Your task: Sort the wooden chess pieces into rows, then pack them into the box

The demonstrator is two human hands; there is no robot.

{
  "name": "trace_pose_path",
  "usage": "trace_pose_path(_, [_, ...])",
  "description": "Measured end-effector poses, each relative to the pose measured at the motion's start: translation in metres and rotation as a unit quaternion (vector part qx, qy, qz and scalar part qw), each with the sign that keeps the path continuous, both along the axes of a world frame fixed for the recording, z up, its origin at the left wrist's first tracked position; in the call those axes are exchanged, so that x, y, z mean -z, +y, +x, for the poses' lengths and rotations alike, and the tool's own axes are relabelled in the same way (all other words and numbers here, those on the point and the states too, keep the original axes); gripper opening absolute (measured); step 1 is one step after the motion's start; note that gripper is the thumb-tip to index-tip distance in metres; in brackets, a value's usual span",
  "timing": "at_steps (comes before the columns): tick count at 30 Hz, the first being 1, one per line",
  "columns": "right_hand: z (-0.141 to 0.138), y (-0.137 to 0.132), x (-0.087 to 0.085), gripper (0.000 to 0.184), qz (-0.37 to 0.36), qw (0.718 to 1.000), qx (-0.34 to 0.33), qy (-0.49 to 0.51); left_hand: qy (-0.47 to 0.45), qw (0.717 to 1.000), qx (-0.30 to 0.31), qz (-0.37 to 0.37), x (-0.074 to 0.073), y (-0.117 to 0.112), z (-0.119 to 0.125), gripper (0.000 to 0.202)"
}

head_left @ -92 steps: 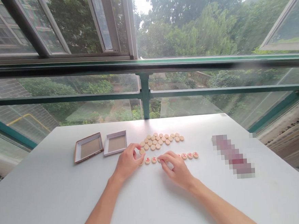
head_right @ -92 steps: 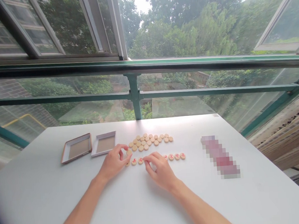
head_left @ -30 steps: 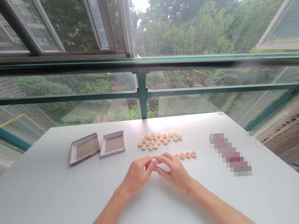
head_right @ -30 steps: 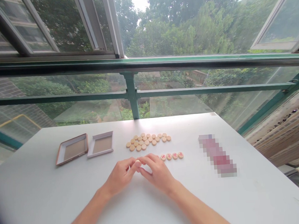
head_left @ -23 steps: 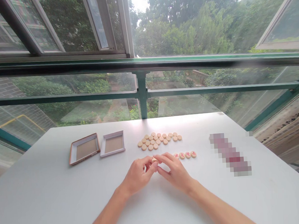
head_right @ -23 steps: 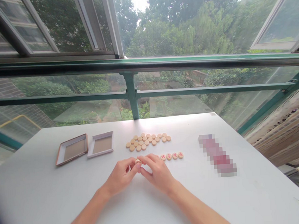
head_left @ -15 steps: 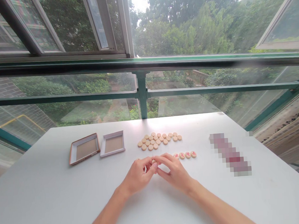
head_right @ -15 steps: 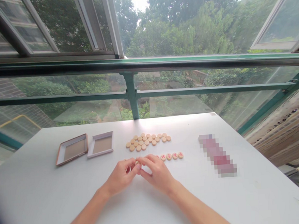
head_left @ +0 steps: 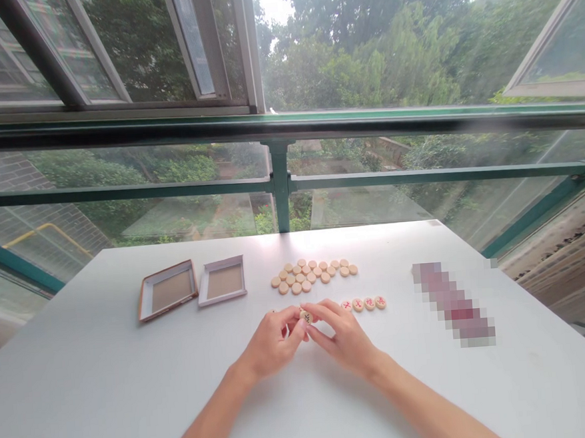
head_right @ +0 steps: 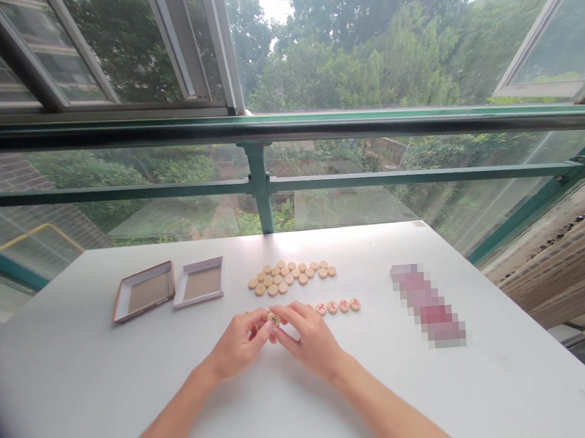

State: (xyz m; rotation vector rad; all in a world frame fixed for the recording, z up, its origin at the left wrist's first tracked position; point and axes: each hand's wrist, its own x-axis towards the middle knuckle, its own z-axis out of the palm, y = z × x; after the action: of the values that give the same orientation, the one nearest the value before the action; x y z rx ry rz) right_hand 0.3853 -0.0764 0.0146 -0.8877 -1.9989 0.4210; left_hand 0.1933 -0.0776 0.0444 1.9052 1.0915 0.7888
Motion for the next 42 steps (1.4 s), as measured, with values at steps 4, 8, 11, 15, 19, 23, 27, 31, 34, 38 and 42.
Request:
trace_pose_path(4, [0.0001, -0.0001, 0.0001, 0.034, -0.013, 1.000, -0.017, -0.003, 0.012, 1.000, -0.022, 0.016, 0.0049, 0.0009, 0.0009, 0.027])
trace_pose_path(8, [-0.0007, -0.0003, 0.0008, 0.037, -0.013, 1.000, -0.027, -0.007, 0.018, 0.999, -0.034, 0.018, 0.0051, 0.0009, 0.0016, 0.031])
trace_pose_path(11, [-0.0014, -0.0012, -0.0001, 0.036, -0.013, 1.000, -0.025, -0.007, 0.011, 0.999, -0.028, 0.010, 0.0026, 0.0004, 0.0014, 0.036])
trace_pose_path(15, [-0.0014, -0.0024, -0.0022, 0.033, -0.010, 1.000, -0.018, -0.010, 0.002, 1.000, -0.024, 0.001, -0.0005, -0.0002, 0.0010, 0.040])
trace_pose_path(19, [-0.0007, -0.0022, -0.0016, 0.033, -0.010, 1.000, -0.016, -0.012, 0.000, 1.000, -0.019, -0.008, -0.0014, -0.0005, 0.0004, 0.043])
trace_pose_path(23, [-0.0001, -0.0016, 0.0008, 0.034, -0.013, 1.000, -0.013, -0.011, 0.009, 1.000, -0.007, 0.003, -0.0010, -0.0002, -0.0005, 0.039])
trace_pose_path(27, [0.0000, -0.0015, 0.0012, 0.034, -0.013, 1.000, -0.009, -0.011, 0.020, 1.000, -0.001, 0.004, 0.0007, 0.0002, -0.0013, 0.029])
trace_pose_path(31, [0.0000, -0.0014, -0.0001, 0.034, -0.009, 1.000, -0.013, -0.015, 0.022, 1.000, -0.012, 0.011, 0.0037, 0.0007, -0.0010, 0.026])
trace_pose_path(34, [-0.0002, -0.0010, -0.0004, 0.036, 0.002, 1.000, -0.019, -0.024, 0.024, 0.999, -0.028, 0.019, 0.0049, 0.0006, 0.0000, 0.030])
trace_pose_path(38, [-0.0004, -0.0006, -0.0002, 0.037, 0.015, 0.999, -0.020, -0.027, 0.023, 0.999, -0.028, 0.009, 0.0039, 0.0001, 0.0008, 0.036])
trace_pose_path(42, [-0.0002, -0.0015, -0.0009, 0.035, 0.010, 1.000, -0.017, -0.022, 0.020, 1.000, -0.016, 0.005, 0.0014, -0.0002, 0.0004, 0.039])
